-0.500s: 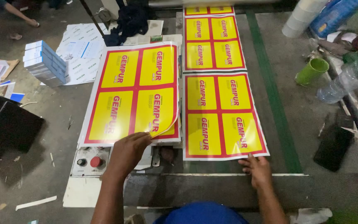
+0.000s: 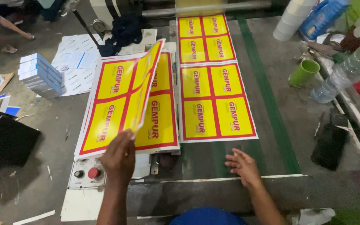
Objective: Stacking printed sheets from a machine conveyor onto a pile on a workbench.
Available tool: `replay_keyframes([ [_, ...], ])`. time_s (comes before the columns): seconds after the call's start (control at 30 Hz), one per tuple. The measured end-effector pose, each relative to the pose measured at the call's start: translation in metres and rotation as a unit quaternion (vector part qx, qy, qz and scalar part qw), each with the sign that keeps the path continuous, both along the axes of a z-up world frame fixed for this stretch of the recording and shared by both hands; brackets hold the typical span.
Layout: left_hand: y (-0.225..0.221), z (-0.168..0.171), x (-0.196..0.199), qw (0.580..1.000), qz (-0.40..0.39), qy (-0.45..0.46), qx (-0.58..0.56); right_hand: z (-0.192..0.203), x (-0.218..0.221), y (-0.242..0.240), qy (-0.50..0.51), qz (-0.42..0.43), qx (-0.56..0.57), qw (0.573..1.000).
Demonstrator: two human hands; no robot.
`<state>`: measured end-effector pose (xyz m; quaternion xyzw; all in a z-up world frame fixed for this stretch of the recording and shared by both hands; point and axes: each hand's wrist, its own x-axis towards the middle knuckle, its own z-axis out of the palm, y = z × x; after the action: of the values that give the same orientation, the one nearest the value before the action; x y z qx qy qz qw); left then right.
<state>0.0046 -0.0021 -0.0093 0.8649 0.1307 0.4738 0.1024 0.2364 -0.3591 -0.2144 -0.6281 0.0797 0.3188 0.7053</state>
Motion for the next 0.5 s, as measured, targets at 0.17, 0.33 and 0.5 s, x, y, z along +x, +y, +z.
replay_keyframes([
  [0.17, -0.059, 0.001, 0.030, 0.991, -0.119, 0.036, 0.051, 0.048, -0.031, 0.051, -0.092, 0.092, 0.018, 0.991],
  [0.33, -0.099, -0.022, 0.044, 0.976, -0.155, 0.138, 0.062, 0.104, -0.057, 0.086, -0.146, 0.222, 0.160, 0.951],
  [0.5, -0.114, -0.015, 0.042, 0.955, -0.188, 0.219, 0.061, 0.048, -0.051, 0.087, -0.108, 0.123, 0.129, 0.978],
])
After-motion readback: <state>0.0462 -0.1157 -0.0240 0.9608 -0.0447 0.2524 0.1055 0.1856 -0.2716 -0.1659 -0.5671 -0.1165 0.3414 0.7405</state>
